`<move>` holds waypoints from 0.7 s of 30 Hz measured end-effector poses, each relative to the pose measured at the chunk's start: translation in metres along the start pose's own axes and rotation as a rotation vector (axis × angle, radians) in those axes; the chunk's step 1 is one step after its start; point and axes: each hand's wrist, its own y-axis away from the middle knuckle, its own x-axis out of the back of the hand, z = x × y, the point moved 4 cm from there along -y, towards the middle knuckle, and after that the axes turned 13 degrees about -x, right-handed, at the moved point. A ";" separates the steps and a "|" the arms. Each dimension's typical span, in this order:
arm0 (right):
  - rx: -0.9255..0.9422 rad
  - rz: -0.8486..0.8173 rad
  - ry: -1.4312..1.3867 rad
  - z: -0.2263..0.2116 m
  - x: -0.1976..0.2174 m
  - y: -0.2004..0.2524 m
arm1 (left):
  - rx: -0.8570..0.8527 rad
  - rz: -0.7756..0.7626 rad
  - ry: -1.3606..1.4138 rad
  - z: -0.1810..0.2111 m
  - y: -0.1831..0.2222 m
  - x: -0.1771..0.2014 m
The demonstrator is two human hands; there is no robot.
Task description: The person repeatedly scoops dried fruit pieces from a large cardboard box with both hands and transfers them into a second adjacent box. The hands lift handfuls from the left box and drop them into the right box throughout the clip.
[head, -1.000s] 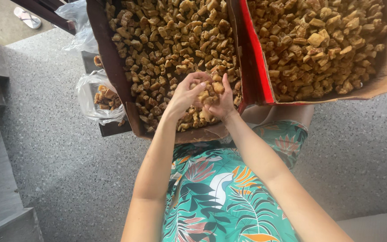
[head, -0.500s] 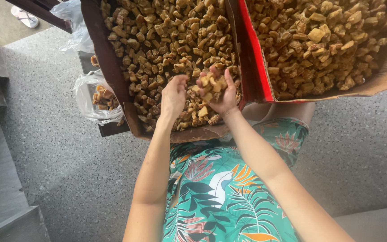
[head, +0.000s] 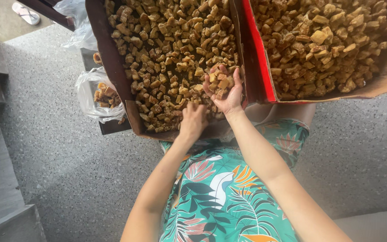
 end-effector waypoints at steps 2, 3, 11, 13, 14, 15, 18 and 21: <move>-0.019 -0.004 0.010 0.003 -0.005 0.001 | 0.081 0.082 0.383 -0.019 -0.007 0.033; -0.028 0.005 0.018 0.006 -0.005 0.003 | 0.125 0.123 0.576 -0.023 -0.012 0.049; -0.083 -0.046 0.146 0.021 -0.012 0.001 | -0.073 0.045 0.610 0.035 -0.049 0.129; -0.106 -0.036 0.123 0.021 -0.009 0.004 | -0.091 -0.001 0.566 0.045 -0.060 0.120; -0.099 -0.034 0.143 0.021 -0.008 0.004 | -0.101 -0.024 0.541 0.046 -0.065 0.116; -0.092 -0.032 0.163 0.020 -0.008 0.004 | -0.100 -0.019 0.527 0.045 -0.069 0.113; -0.117 -0.049 0.183 0.021 -0.011 0.004 | -0.050 0.005 0.555 0.031 -0.068 0.111; -0.100 -0.045 0.135 0.021 -0.015 0.002 | 0.059 0.063 0.732 0.016 -0.062 0.114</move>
